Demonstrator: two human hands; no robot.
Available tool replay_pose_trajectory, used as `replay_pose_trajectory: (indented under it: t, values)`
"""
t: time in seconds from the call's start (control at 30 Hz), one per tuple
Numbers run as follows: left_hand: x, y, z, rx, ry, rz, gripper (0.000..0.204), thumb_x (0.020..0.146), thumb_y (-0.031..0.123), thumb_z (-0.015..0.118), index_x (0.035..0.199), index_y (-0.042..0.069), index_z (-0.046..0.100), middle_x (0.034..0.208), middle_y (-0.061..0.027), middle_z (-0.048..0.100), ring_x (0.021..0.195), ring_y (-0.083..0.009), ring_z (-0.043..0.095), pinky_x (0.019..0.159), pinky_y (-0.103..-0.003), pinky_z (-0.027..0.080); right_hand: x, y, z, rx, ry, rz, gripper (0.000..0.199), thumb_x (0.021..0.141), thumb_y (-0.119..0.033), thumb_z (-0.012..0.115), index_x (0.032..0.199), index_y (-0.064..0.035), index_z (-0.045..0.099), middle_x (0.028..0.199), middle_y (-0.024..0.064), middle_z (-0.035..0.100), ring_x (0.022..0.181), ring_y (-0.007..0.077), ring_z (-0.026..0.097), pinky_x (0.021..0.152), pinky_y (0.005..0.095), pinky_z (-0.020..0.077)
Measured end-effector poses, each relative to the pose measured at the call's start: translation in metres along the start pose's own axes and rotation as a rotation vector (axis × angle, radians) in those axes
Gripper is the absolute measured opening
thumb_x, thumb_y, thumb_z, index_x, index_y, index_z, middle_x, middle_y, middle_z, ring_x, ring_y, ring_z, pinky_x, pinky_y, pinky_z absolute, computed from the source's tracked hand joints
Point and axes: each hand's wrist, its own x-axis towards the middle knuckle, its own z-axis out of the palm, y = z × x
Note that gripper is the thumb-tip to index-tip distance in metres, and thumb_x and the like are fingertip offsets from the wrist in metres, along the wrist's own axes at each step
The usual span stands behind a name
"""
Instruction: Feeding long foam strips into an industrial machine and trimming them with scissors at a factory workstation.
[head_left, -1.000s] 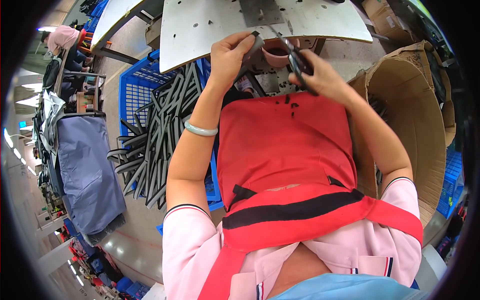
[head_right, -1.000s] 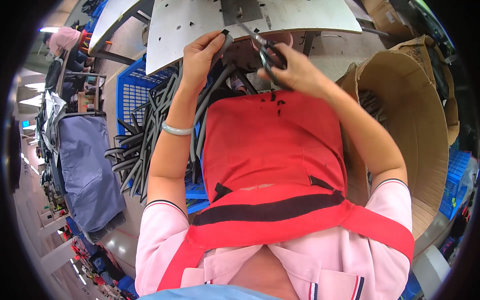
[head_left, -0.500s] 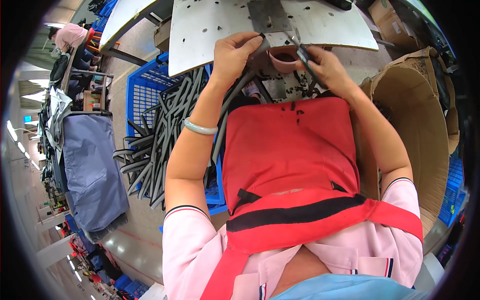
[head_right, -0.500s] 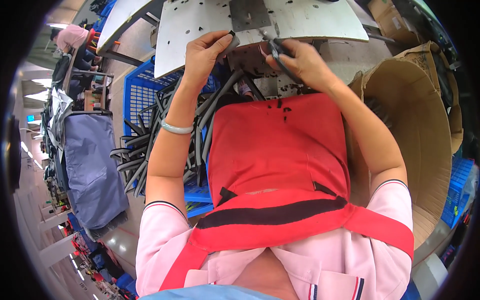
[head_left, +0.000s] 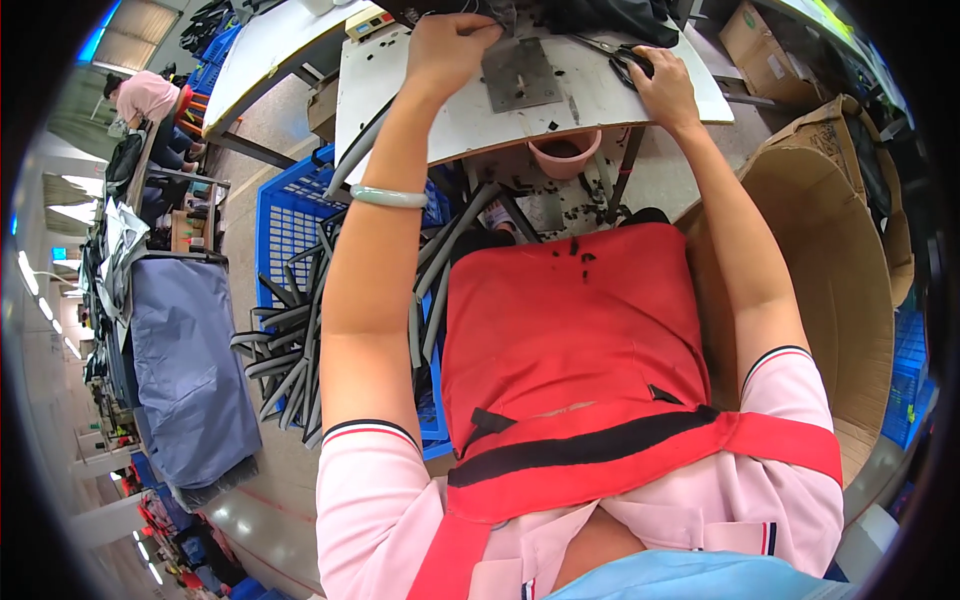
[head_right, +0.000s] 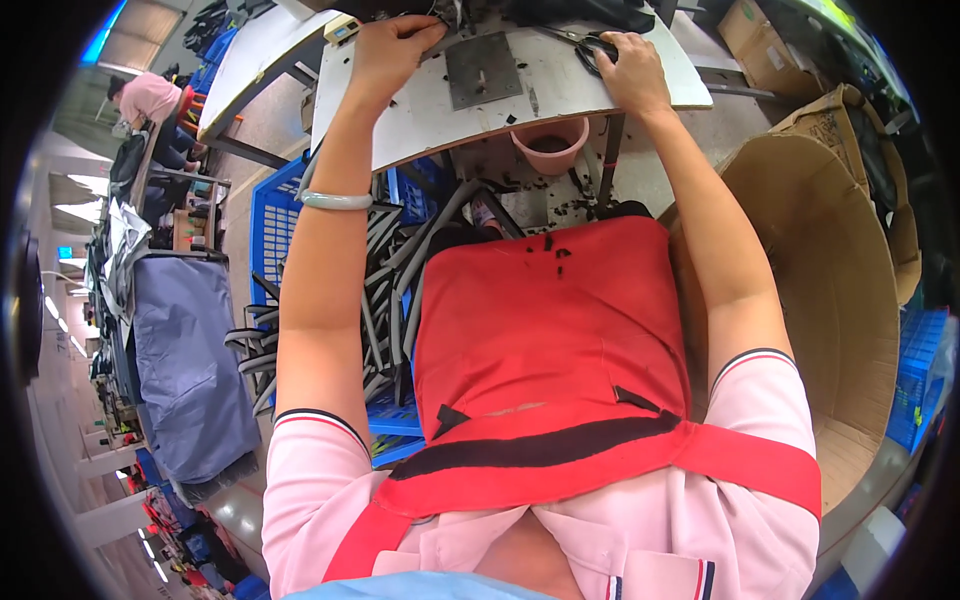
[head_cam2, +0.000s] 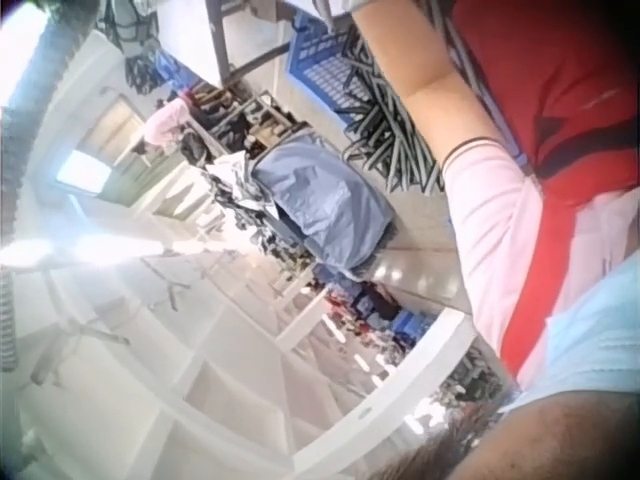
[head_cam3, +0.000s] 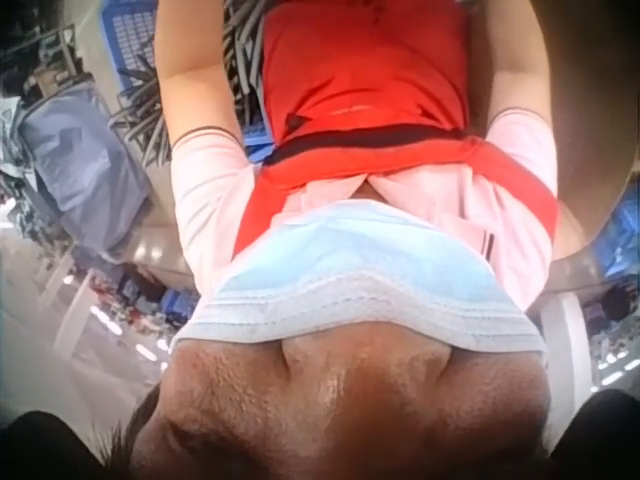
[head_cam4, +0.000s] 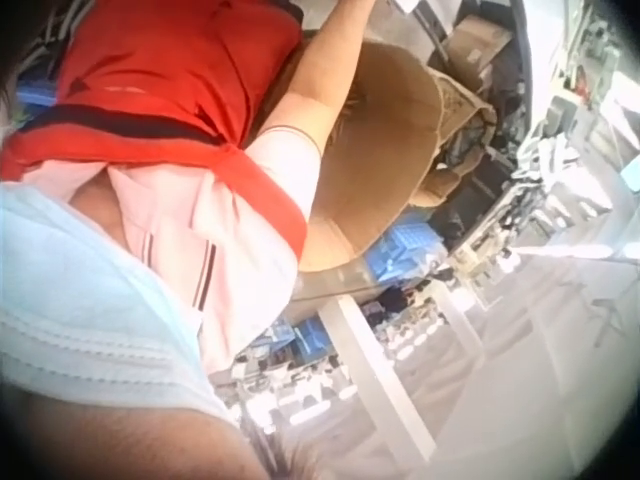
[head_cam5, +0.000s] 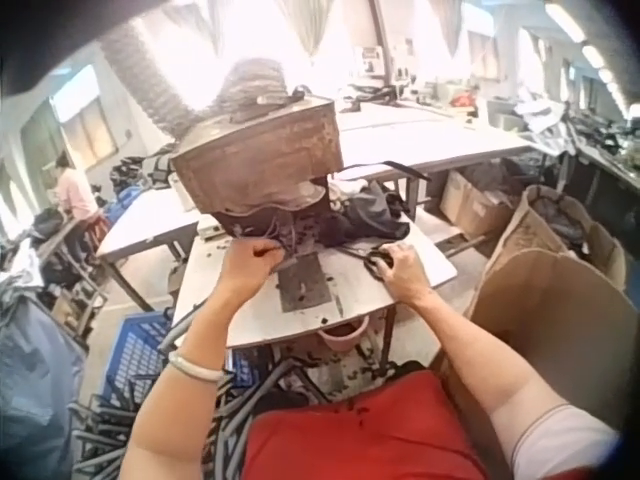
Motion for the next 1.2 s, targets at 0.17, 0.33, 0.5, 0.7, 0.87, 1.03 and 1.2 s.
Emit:
replay_pose_trajectory:
  t: [0.17, 0.33, 0.5, 0.7, 0.87, 1.03, 1.2]
  values:
    - [-0.004, 0.0, -0.002, -0.239, -0.223, -0.154, 0.028, 0.085, 0.022, 0.072, 0.106, 0.004, 0.073, 0.086, -0.0032, 0.07, 0.071, -0.0075, 0.059, 0.065, -0.021, 0.046, -0.005, -0.002, -0.011, -0.039, 0.063, -0.055, 0.026, 0.085, -0.02, 0.063, 0.108, -0.0077, 0.067, 0.108, 0.0125, 0.064, 0.105, 0.032, 0.057, 0.096, 0.0403, 0.0435]
    - [-0.041, 0.002, 0.003, -0.246, -0.358, -0.091, 0.027, 0.085, 0.021, 0.071, 0.103, 0.001, 0.072, 0.087, -0.0037, 0.07, 0.075, -0.0084, 0.06, 0.069, -0.023, 0.048, -0.053, -0.084, -0.044, 0.436, -0.261, -0.305, 0.015, 0.08, -0.008, 0.063, 0.095, -0.0056, 0.064, 0.097, 0.0106, 0.065, 0.099, 0.0308, 0.058, 0.091, 0.0393, 0.0456]
    - [-0.084, 0.037, 0.039, -0.119, -0.421, 0.102, 0.03, 0.085, 0.026, 0.068, 0.1, 0.0, 0.071, 0.084, -0.0053, 0.07, 0.074, -0.0096, 0.062, 0.068, -0.026, 0.05, -0.122, -0.205, -0.074, 0.208, -0.304, -0.988, 0.03, 0.083, -0.013, 0.053, 0.111, -0.0124, 0.061, 0.128, 0.0084, 0.053, 0.119, 0.0251, 0.051, 0.102, 0.0384, 0.0419]
    - [-0.113, 0.071, 0.067, -0.429, -0.405, 0.101, 0.035, 0.093, 0.029, 0.061, 0.102, -0.004, 0.069, 0.085, -0.0056, 0.07, 0.076, -0.0113, 0.062, 0.072, -0.026, 0.05, -0.131, -0.175, -0.006, 0.213, -0.454, -0.592, 0.031, 0.082, -0.015, 0.059, 0.112, -0.0102, 0.062, 0.102, 0.0108, 0.064, 0.097, 0.0276, 0.062, 0.086, 0.0405, 0.0488]
    - [-0.131, -0.017, 0.014, -0.326, -0.799, -0.387, 0.045, 0.096, 0.043, 0.052, 0.097, 0.002, 0.071, 0.076, -0.009, 0.068, 0.069, -0.0118, 0.059, 0.066, -0.026, 0.048, -0.061, -0.147, -0.11, 0.052, -0.833, -0.366, 0.029, 0.074, -0.012, 0.068, 0.102, -0.007, 0.06, 0.084, 0.0168, 0.065, 0.085, 0.0345, 0.064, 0.074, 0.044, 0.0488]
    - [-0.131, -0.007, -0.027, -0.473, -0.85, -0.417, 0.036, 0.094, 0.032, 0.061, 0.102, -0.002, 0.07, 0.076, -0.0028, 0.065, 0.067, -0.0088, 0.057, 0.061, -0.023, 0.045, -0.048, -0.116, -0.118, 0.129, -0.862, -0.327, 0.031, 0.077, -0.015, 0.066, 0.106, -0.0088, 0.059, 0.085, 0.0159, 0.065, 0.085, 0.0364, 0.061, 0.075, 0.0438, 0.0475]
    - [-0.114, 0.013, -0.032, -0.335, -0.627, -0.246, 0.027, 0.09, 0.025, 0.068, 0.104, 0.001, 0.071, 0.075, 0.0033, 0.061, 0.064, -0.0031, 0.051, 0.055, -0.019, 0.04, -0.044, -0.133, -0.114, 0.206, -0.682, -0.311, 0.031, 0.078, -0.022, 0.067, 0.104, -0.0072, 0.059, 0.086, 0.0189, 0.064, 0.085, 0.0387, 0.06, 0.074, 0.0447, 0.0471]
